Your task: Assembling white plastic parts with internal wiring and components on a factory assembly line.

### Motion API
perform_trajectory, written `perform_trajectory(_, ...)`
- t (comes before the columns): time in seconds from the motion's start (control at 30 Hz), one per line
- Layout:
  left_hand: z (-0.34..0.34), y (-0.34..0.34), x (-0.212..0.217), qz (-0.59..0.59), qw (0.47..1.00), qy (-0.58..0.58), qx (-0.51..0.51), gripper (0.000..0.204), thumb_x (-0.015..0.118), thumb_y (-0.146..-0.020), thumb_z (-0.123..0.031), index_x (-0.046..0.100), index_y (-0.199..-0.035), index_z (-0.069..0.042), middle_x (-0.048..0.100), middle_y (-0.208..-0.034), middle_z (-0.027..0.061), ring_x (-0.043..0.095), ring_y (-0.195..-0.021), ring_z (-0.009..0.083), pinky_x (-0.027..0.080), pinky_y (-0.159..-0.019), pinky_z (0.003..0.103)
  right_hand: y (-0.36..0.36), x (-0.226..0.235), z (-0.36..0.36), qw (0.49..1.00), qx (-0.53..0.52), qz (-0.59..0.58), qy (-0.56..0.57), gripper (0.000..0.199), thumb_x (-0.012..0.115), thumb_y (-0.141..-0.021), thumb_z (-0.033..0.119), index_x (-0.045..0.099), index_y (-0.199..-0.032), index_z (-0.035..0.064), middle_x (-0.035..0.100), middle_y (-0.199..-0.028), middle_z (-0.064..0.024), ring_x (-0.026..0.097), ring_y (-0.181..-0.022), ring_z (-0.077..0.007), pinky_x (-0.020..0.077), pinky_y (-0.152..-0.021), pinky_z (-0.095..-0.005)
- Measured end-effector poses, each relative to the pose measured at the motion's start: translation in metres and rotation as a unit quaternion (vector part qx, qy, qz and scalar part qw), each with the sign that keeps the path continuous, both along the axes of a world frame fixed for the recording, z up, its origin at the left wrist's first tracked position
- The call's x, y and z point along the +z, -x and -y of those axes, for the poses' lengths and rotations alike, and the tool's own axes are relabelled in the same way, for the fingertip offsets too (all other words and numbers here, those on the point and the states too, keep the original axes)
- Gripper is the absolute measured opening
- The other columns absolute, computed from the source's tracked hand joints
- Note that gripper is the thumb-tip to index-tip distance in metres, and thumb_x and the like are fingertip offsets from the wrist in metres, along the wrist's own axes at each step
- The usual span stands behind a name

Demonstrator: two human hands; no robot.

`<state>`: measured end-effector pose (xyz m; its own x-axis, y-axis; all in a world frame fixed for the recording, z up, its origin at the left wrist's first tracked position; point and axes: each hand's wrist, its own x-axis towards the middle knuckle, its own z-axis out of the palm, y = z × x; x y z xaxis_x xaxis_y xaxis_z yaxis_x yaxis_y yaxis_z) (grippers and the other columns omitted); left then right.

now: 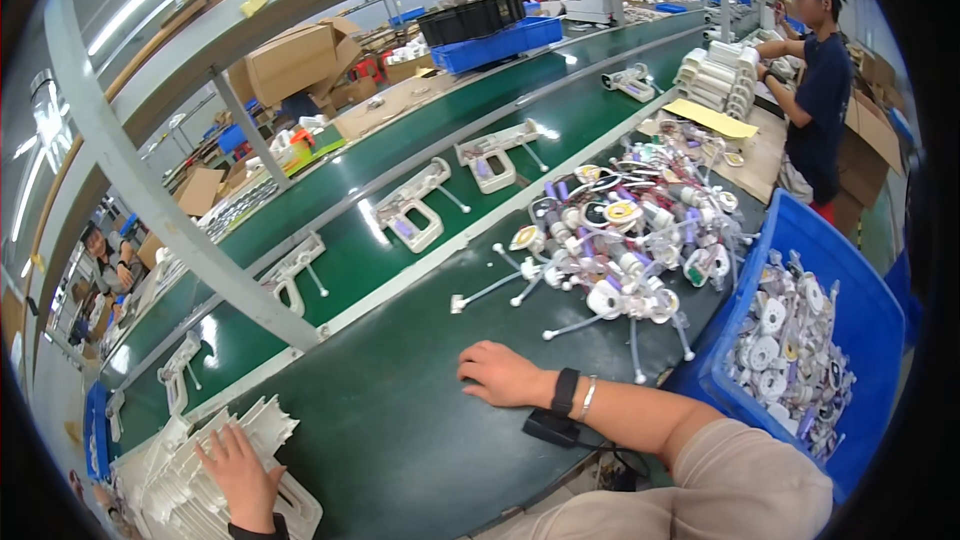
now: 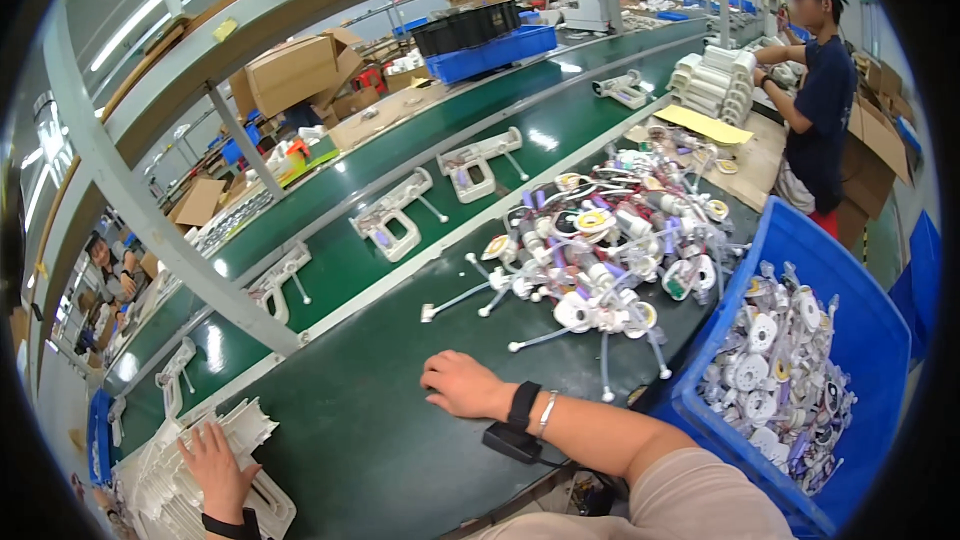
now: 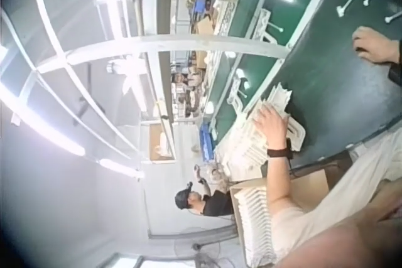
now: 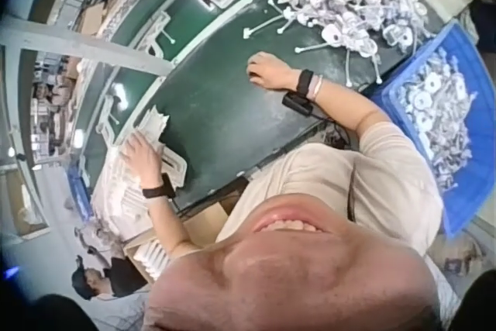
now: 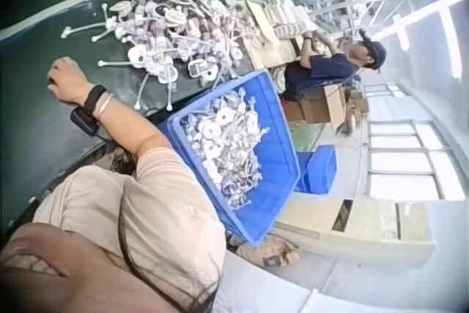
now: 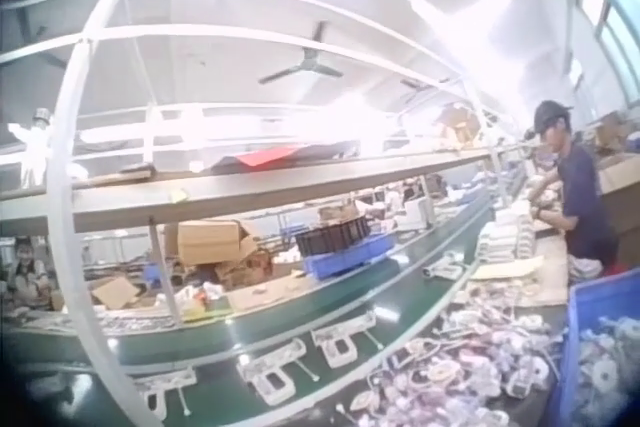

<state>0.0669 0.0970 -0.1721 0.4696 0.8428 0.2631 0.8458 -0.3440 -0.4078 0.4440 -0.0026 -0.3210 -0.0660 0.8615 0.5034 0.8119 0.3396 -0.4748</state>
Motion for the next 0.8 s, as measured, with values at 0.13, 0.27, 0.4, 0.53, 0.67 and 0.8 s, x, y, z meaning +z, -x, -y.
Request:
perform_trajectory(0.13,-0.009,-0.002,-0.008,-0.107,0.992,-0.072,0.015,0.103,0.084,-0.049,-0.039,0.04,-0.129,0.01,0.05,-0.123,0.0198,0.043,-0.121,0.0328,0.009,-0.112,0.059,-0.005,0.0,-0.002,0.999,0.021,0.009,-0.03,0.022,0.069,-0.075,0.017,0.06,-0.093,0.0078,0.055,-0.101,-0.0084,0.052,-0.098,-0.0289,0.0434,-0.086,-0.04)
perform_trajectory(0.27,-0.039,0.029,-0.021,-0.145,0.989,-0.035,0.021,0.105,0.083,-0.046,-0.048,0.044,-0.127,0.007,0.055,-0.11,0.0155,0.049,-0.11,0.0296,0.014,-0.111,0.056,0.0,-0.001,-0.007,0.998,0.053,0.024,0.0,0.027,0.069,-0.075,0.021,0.059,-0.095,0.0066,0.055,-0.101,-0.0094,0.052,-0.1,-0.0292,0.0431,-0.086,-0.04)
perform_trajectory(0.4,-0.043,-0.011,-0.005,-0.237,0.961,0.08,0.118,0.091,0.074,-0.067,-0.052,0.041,-0.136,-0.002,0.05,-0.13,0.0186,0.044,-0.122,0.0394,0.033,-0.101,0.057,-0.001,-0.003,-0.006,0.998,0.047,0.031,-0.013,0.028,0.071,-0.074,0.023,0.06,-0.094,0.0072,0.053,-0.102,-0.0097,0.05,-0.103,-0.0277,0.0405,-0.087,-0.0403)
perform_trajectory(0.53,-0.062,-0.006,-0.018,-0.169,0.982,0.021,0.076,0.091,0.081,-0.052,-0.043,0.049,-0.124,0.002,0.056,-0.108,0.0176,0.05,-0.108,0.0325,0.032,-0.1,0.046,-0.004,0.006,0.005,0.994,0.034,0.067,0.075,0.031,0.069,-0.076,0.022,0.058,-0.101,0.0076,0.052,-0.11,-0.0111,0.048,-0.109,-0.0285,0.0401,-0.09,-0.0406)
perform_trajectory(0.67,-0.068,0.001,-0.024,-0.148,0.987,0.017,0.067,0.069,0.077,-0.051,-0.031,0.054,-0.108,0.0,0.056,-0.1,0.0178,0.052,-0.1,0.0326,0.036,-0.092,0.046,0.001,0.005,0.003,0.993,0.038,0.076,0.087,0.032,0.069,-0.076,0.023,0.059,-0.101,0.008,0.052,-0.112,-0.0117,0.048,-0.11,-0.0279,0.0399,-0.09,-0.0401)
perform_trajectory(0.8,-0.06,-0.028,-0.007,-0.108,0.993,0.032,-0.028,0.061,0.075,-0.051,-0.028,0.054,-0.101,-0.001,0.054,-0.094,0.0166,0.053,-0.091,0.0333,0.04,-0.084,0.045,-0.003,0.001,0.0,0.997,0.018,0.071,0.025,0.022,0.068,-0.077,0.024,0.06,-0.09,0.0077,0.053,-0.096,-0.0099,0.051,-0.1,-0.0265,0.0417,-0.083,-0.0393)
